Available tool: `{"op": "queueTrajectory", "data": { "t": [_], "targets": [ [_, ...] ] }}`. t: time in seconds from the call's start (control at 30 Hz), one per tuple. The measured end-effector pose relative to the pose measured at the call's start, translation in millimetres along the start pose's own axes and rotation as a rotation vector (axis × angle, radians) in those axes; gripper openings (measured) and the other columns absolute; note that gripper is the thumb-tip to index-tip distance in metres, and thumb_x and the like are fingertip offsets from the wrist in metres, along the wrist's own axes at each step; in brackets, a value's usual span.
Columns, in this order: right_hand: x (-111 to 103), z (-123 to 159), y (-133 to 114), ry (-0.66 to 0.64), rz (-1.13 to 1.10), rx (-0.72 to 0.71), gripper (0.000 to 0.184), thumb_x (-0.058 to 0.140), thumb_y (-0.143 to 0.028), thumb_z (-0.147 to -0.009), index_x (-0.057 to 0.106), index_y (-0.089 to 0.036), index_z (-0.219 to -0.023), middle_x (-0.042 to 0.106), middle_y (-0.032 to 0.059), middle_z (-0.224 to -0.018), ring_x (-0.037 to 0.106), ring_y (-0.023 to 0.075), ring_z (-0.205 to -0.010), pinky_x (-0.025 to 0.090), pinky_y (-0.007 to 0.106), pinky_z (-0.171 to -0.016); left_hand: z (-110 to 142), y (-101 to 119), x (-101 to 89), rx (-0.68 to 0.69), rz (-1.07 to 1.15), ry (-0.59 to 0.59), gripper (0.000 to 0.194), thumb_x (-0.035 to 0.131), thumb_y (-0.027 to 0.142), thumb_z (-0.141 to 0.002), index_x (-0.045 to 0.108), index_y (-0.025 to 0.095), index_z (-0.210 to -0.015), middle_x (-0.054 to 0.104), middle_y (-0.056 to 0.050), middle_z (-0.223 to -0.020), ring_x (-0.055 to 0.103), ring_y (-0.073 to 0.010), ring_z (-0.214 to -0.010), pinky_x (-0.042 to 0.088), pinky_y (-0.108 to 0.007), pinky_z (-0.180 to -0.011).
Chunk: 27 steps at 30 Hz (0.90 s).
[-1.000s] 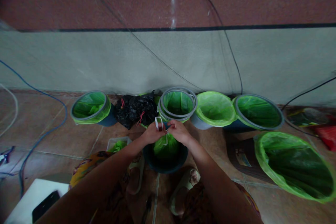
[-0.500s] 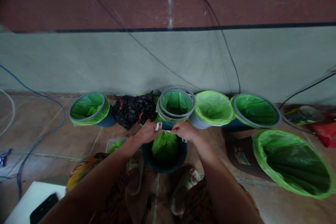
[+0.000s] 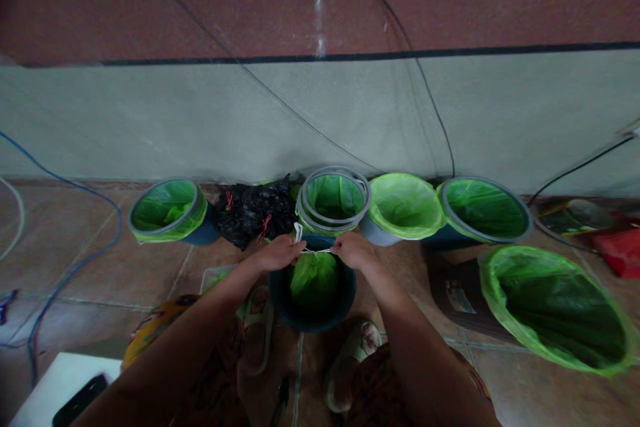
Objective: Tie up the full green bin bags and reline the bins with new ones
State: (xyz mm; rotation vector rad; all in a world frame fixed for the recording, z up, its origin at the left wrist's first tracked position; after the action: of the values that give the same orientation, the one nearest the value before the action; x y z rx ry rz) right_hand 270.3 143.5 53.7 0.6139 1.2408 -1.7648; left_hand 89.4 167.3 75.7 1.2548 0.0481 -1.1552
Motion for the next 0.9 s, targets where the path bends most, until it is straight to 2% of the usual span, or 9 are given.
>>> {"op": "queueTrajectory", "data": {
  "t": [0.1,0.2,0.33,0.47,0.6,0.67,0.77,0.83,0.9],
  "targets": [
    [0.6,2.6,-5.1,-0.025,-0.079,-0.009,0.023,0.063,-0.031,-0.079,0.066,-0.021,-0.059,0.058,0.0000,-0.054,0.049,0.0128,-0.053,0.030,0.026,-0.052,-0.1,1.6,7.9,-0.074,0.399,0.035,0.049,0.047,0.052,-0.090,0.051,0.018,-0.055,0.058,-0.002,-0.056,0.057,-0.0129,-0.057,0.039,-0.024,-0.056],
    [1.7,6.3,-10.7,-0.049,-0.203,-0.042,0.022,0.063,-0.032,-0.078,0.065,-0.020,-0.059,0.056,-0.0016,-0.051,0.046,0.0112,-0.050,0.029,0.024,-0.049,1.2,3.5,25.0,-0.130,0.810,-0.016,0.052,0.052,0.063,-0.084,0.047,0.018,-0.060,0.067,-0.005,-0.073,0.062,-0.0115,-0.062,0.041,-0.022,-0.055],
    [4.9,12.5,-23.5,-0.144,-0.405,-0.131,0.023,0.065,-0.038,-0.075,0.067,-0.018,-0.065,0.057,-0.0019,-0.056,0.046,0.0103,-0.051,0.033,0.023,-0.050,1.0,-4.9,34.4,-0.218,1.009,0.028,0.052,0.059,0.065,-0.080,0.047,0.017,-0.064,0.060,0.000,-0.063,0.055,-0.0079,-0.051,0.041,-0.022,-0.052],
    [3.5,20.6,-41.4,-0.236,-0.550,-0.183,0.028,0.064,-0.044,-0.075,0.065,-0.016,-0.069,0.054,-0.0025,-0.057,0.044,0.0097,-0.053,0.033,0.022,-0.050,-1.6,-5.0,32.4,-0.177,1.027,0.048,0.049,0.063,0.061,-0.079,0.052,0.016,-0.065,0.054,0.003,-0.057,0.049,-0.0064,-0.048,0.037,-0.022,-0.051],
    [0.1,26.8,-55.1,-0.286,-0.653,-0.180,0.030,0.065,-0.045,-0.075,0.065,-0.016,-0.072,0.051,-0.0040,-0.056,0.041,0.0086,-0.053,0.030,0.022,-0.050,-0.6,9.2,32.7,-0.054,0.998,-0.111,0.033,0.076,0.042,-0.067,0.064,0.012,-0.070,0.056,0.002,-0.059,0.050,-0.0067,-0.052,0.037,-0.023,-0.054],
    [-0.7,28.3,-56.8,-0.292,-0.697,-0.153,0.030,0.067,-0.045,-0.074,0.063,-0.016,-0.070,0.048,-0.0049,-0.054,0.038,0.0075,-0.051,0.027,0.022,-0.049,0.3,12.9,31.5,-0.016,0.976,-0.168,0.026,0.077,0.030,-0.061,0.068,0.011,-0.077,0.061,0.001,-0.064,0.052,-0.0074,-0.055,0.040,-0.024,-0.059],
    [-2.1,29.1,-53.2,-0.270,-0.792,-0.059,0.030,0.069,-0.045,-0.072,0.061,-0.016,-0.068,0.046,-0.0055,-0.052,0.035,0.0059,-0.047,0.021,0.021,-0.045,-0.9,14.1,28.0,0.052,0.808,-0.189,0.018,0.072,0.026,-0.063,0.069,0.012,-0.075,0.061,0.002,-0.065,0.053,-0.0086,-0.058,0.040,-0.024,-0.061],
    [-5.0,28.6,-50.2,-0.229,-0.919,0.013,0.032,0.072,-0.046,-0.069,0.064,-0.016,-0.077,0.050,-0.0046,-0.055,0.036,0.0056,-0.047,0.018,0.021,-0.043,-2.0,15.8,28.2,0.120,0.639,-0.200,0.017,0.071,0.029,-0.069,0.067,0.013,-0.072,0.060,0.002,-0.063,0.053,-0.0092,-0.058,0.039,-0.022,-0.059],
    [-12.5,26.1,-49.6,-0.130,-1.102,0.030,0.039,0.075,-0.047,-0.067,0.065,-0.017,-0.089,0.058,-0.0026,-0.064,0.036,0.0045,-0.046,0.017,0.020,-0.042,-2.8,17.6,30.6,0.177,0.517,-0.207,0.021,0.067,0.034,-0.076,0.065,0.013,-0.071,0.060,0.002,-0.062,0.054,-0.0098,-0.059,0.040,-0.022,-0.058]
  ]
}}
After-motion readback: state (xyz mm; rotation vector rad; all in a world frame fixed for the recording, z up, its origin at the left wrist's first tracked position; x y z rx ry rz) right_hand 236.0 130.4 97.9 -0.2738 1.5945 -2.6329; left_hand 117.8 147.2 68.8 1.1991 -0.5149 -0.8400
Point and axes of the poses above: each hand's wrist, its own z-axis away from the middle knuckle, its own x-axis out of the palm, y = z × x, the point moved 7 cm from there along -z, towards the middle knuckle
